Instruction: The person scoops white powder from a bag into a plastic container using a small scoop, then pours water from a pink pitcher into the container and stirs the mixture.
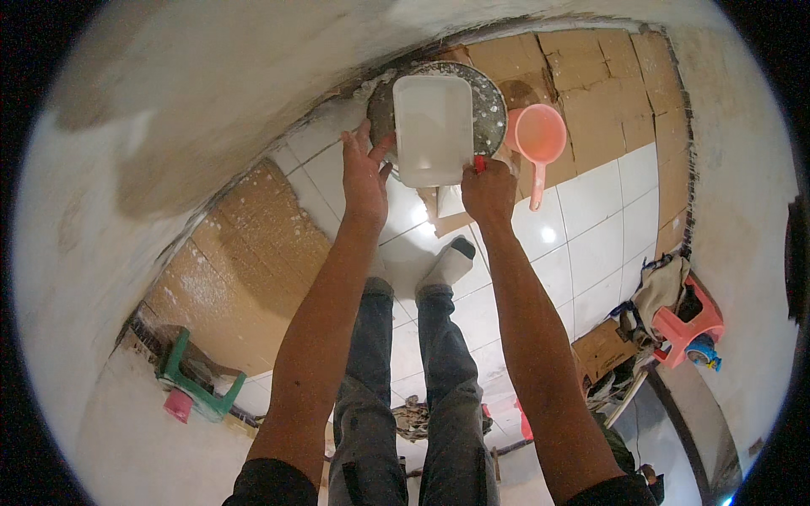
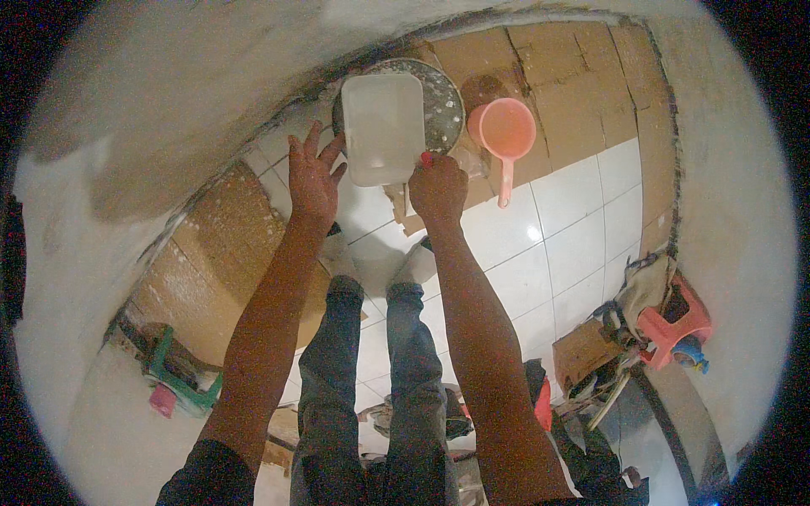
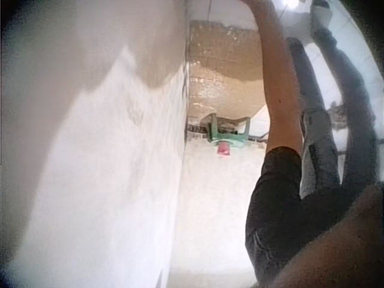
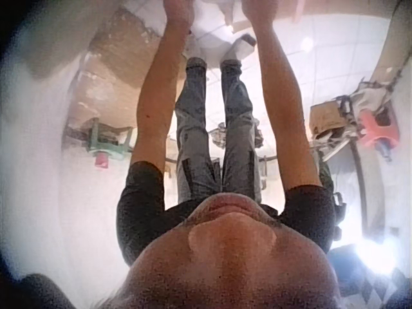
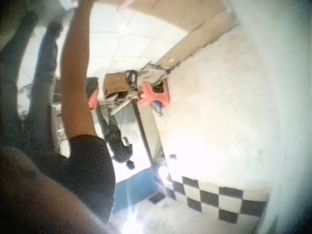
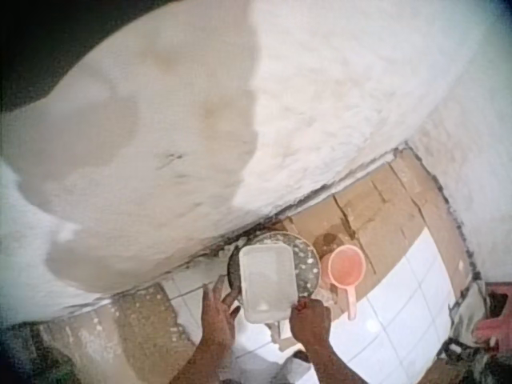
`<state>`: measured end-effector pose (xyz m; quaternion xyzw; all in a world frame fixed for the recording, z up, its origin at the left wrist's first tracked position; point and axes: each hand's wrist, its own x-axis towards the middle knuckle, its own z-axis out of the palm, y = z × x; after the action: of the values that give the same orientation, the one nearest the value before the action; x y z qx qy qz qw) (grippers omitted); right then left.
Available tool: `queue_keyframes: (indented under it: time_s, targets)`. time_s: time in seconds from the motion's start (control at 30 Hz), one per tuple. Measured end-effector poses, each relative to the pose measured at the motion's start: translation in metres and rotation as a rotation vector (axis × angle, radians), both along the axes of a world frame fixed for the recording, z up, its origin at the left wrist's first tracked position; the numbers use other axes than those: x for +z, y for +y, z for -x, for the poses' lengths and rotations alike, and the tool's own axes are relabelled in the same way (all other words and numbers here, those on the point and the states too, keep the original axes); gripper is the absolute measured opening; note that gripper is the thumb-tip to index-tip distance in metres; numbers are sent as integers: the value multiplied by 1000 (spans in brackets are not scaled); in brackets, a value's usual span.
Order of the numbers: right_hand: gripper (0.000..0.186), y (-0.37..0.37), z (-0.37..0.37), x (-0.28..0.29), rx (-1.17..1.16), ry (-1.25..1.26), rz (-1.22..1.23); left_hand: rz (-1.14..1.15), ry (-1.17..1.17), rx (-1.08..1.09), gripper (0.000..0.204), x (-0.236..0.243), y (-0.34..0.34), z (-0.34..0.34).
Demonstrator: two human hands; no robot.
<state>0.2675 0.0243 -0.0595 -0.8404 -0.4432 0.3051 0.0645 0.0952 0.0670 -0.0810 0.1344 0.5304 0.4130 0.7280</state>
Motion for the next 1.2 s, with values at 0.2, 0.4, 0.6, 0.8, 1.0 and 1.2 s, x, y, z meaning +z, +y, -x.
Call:
queue_keyframes:
  time_s: [0.2,0.4,0.6,0.8,1.0,1.2]
  targets:
    - [21,-3,6,-5,47,-111,-77,23,-159,74,80,4,-4,1]
    - [20,-7,3,-9,64,-142,-117,69,-203,115,80,14,-3,-3]
    - [22,-9,0,-12,74,-176,-236,89,-244,156,83,21,-4,-7]
    - [27,-9,-8,-15,138,-153,-159,52,-286,167,86,22,-3,-7]
    - [26,-14,-17,-24,109,-152,-216,7,-240,194,78,20,3,-3]
    - [22,-11,-19,-18,46,-46,-181,-170,12,110,66,1,1,0]
